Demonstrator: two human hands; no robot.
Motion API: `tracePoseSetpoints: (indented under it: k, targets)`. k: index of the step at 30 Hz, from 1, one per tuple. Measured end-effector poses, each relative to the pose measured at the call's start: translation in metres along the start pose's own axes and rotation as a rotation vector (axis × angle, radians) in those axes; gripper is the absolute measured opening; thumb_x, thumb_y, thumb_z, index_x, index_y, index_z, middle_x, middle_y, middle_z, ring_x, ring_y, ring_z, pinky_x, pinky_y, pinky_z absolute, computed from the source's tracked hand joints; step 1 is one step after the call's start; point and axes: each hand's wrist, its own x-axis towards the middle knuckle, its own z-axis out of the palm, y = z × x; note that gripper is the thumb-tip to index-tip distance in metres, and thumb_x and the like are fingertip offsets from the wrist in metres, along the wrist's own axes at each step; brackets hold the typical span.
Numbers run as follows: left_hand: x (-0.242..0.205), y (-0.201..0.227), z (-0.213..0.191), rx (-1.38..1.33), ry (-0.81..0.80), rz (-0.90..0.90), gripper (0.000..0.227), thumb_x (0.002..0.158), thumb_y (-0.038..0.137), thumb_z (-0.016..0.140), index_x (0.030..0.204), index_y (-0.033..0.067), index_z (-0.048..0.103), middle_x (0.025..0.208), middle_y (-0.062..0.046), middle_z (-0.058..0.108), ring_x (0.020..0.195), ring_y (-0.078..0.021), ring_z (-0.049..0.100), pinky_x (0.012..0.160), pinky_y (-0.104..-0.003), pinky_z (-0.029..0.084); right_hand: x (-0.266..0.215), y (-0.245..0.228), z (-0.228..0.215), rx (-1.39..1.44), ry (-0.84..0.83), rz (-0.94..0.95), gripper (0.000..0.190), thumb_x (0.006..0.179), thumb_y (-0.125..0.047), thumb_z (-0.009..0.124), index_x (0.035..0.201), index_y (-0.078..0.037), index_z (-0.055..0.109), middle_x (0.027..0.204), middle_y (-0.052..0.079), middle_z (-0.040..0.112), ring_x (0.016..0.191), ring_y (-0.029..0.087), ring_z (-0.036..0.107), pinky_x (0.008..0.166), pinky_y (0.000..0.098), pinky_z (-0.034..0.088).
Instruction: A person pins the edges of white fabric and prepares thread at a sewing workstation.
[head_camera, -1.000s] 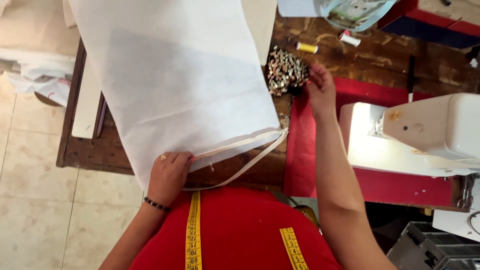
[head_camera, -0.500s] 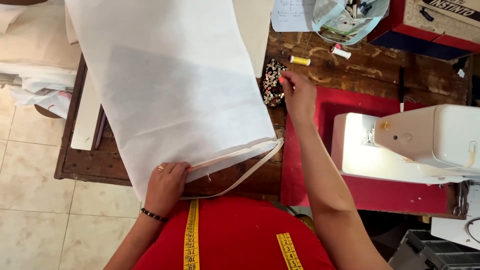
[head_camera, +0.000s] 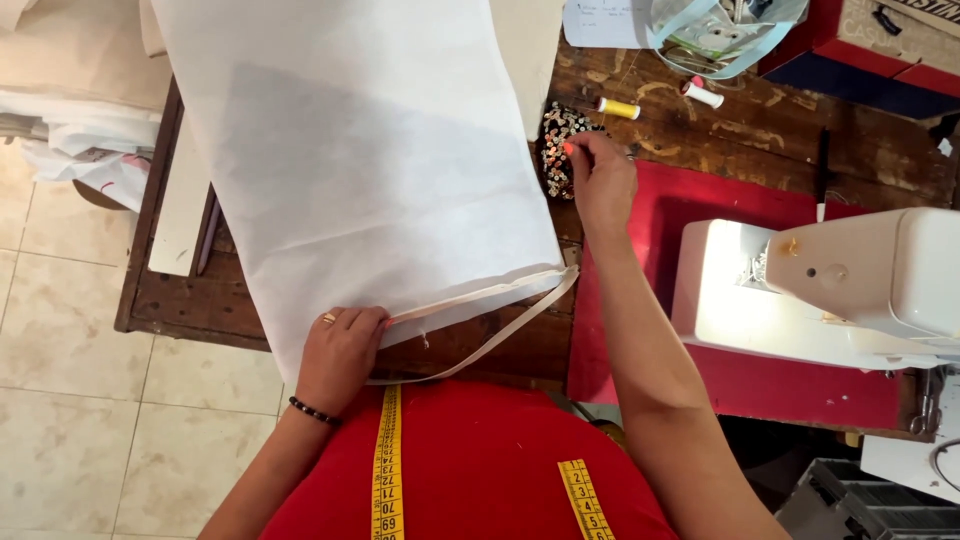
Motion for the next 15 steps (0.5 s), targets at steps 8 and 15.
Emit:
tracePoseSetpoints:
  k: [8,15]
  targets:
    - [0.001,-0.001,0.0,-0.02,0.01,0.01,0.007,0.099,0.021,0.068,0.102,0.0156,0.071,0.081,-0.003,0.068,0.083,-0.024,0.07,0.076,-0.033,0.054,-0.002,0.002,-0.014,0.256,-0.003,0.193,0.005,0.102,-0.021,0.07,0.103,-0.022,0.074,0.084,0.001,0.075,0.084,0.019,0.073,0.079,0.0373,0.057]
    - [-0.002,-0.008,0.009,-0.082,0.045,0.02,0.006,0.098,0.021,0.07,0.101,0.0164,0.072,0.081,-0.003,0.068,0.082,-0.0242,0.071,0.077,-0.033,0.055,-0.007,-0.007,-0.023,0.302,0.036,0.154,0.008,0.107,-0.018,0.061,0.102,-0.015,0.066,0.086,0.004,0.078,0.083,0.021,0.075,0.079,0.0383,0.058]
